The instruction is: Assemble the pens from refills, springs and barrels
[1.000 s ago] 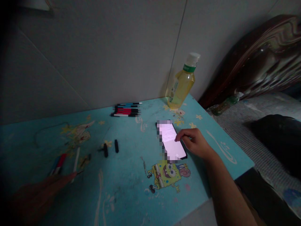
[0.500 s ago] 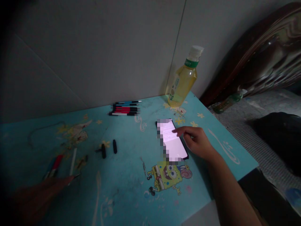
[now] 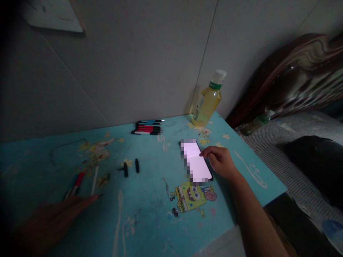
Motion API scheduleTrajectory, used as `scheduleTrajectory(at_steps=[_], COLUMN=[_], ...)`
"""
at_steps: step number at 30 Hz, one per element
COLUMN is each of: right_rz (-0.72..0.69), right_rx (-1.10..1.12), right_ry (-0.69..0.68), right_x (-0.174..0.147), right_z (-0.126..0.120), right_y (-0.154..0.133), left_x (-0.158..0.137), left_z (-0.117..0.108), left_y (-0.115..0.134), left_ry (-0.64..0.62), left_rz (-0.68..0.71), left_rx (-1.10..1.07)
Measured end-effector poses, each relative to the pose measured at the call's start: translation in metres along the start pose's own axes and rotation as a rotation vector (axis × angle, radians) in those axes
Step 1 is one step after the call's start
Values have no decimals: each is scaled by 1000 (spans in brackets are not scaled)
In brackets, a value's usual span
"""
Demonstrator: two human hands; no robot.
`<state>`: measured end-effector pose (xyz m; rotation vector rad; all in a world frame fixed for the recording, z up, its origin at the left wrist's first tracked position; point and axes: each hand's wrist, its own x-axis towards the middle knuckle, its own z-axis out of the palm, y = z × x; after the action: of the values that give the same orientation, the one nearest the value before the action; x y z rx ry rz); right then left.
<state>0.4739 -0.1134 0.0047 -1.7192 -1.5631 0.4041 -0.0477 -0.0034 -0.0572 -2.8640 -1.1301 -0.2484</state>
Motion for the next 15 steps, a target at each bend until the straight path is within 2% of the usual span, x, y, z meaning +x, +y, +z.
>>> scheduleTrajectory(at_steps=[3, 5, 6, 7, 9, 12, 15], right_rz=[-30, -65, -93, -125, -164, -126, -118], right_rx=[-21, -35, -23, 14, 87, 169, 285], right_ry=[152, 228, 221, 166, -22, -242, -343], right_x=[-5, -9, -11, -13, -16, -14, -5], right_z=[3, 14, 24, 35, 64, 112, 151], right_y=[-12, -36, -54, -75, -120, -179, -212], left_x=[5, 8, 10, 11, 14, 17, 18], left_z=[-11, -21, -25, -30, -35, -37, -34], left_y=[-3, 0, 4, 8, 16, 20, 19], left_ry=[11, 36, 40, 14, 42, 75, 161], left_rz=[247, 287, 304, 252, 188, 264, 316], left_rx=[-39, -56, -63, -43, -11, 25, 67])
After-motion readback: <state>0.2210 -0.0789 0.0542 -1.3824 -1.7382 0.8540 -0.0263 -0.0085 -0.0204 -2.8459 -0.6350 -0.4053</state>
